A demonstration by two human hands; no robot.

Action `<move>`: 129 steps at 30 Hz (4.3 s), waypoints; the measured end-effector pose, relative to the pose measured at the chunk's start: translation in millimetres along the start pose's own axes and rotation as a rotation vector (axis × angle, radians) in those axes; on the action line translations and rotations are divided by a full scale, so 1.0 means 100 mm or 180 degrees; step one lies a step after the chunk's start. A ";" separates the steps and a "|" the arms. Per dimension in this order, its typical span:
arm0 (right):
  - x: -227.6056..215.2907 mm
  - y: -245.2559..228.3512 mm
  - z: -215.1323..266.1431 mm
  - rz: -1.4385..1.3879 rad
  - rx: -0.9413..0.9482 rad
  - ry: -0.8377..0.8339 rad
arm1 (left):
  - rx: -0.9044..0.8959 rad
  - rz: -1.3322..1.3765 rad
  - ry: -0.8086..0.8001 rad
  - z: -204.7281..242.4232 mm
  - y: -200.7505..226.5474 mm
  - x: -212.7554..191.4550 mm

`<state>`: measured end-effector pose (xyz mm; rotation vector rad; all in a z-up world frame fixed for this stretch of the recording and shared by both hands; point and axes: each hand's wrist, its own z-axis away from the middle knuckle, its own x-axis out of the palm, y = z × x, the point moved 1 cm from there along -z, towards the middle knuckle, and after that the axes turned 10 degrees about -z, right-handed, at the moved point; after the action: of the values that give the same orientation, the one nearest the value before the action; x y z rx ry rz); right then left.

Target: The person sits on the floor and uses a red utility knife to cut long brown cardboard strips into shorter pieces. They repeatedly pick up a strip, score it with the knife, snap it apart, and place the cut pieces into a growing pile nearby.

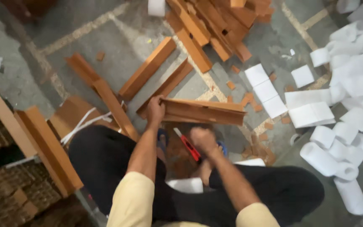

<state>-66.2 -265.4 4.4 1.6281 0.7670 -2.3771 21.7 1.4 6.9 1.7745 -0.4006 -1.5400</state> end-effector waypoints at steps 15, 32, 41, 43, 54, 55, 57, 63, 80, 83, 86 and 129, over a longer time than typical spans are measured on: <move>0.12 0.02 0.40 -0.2162 0.0509 0.1090 | 0.0124 -0.0011 0.0310 -0.08 -0.21 0.19; -0.47 1.34 0.19 -0.2912 0.2144 0.3663 | -0.0546 -0.1049 0.0280 0.09 0.12 -0.20; -0.48 1.34 0.15 -0.2646 0.2598 0.3273 | -0.0825 -0.0802 0.0178 0.08 -0.07 -0.19; -0.55 1.37 0.12 -0.3078 0.2728 0.3139 | -0.0791 -0.0821 0.0203 0.00 -0.07 -0.13; -0.61 1.25 0.19 -0.2535 0.2315 0.3423 | -0.0403 -0.1968 0.0500 -0.01 -0.03 -0.02; -0.60 1.24 0.16 -0.2538 0.2411 0.3397 | -0.0042 -0.2264 0.0770 -0.01 0.04 -0.02; -0.57 1.24 0.10 -0.2573 0.2421 0.3412 | 0.0756 -0.2829 0.1300 -0.04 0.24 -0.01; -0.44 1.34 0.19 -0.2418 0.2325 0.3284 | 0.2834 -0.2219 -0.0143 0.13 0.79 0.43; -0.56 -0.17 0.27 -0.2084 0.1542 0.1743 | 0.2372 -0.1512 -0.0940 -0.01 0.94 0.76; -0.58 -0.22 0.17 -0.1766 0.1706 0.1309 | 0.2352 -0.1433 -0.0699 -0.01 1.08 0.60; -0.54 -0.27 0.20 -0.1613 0.1545 0.1267 | 0.2300 -0.1638 -0.0690 0.08 1.09 0.49; -0.77 -0.16 0.19 -0.1448 0.1893 0.0556 | 0.2642 -0.1753 -0.0352 0.07 0.98 0.75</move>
<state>-58.2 -272.7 84.4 2.0844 0.5219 -3.0285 54.4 -117.0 22.0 2.5951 -0.7237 -2.0358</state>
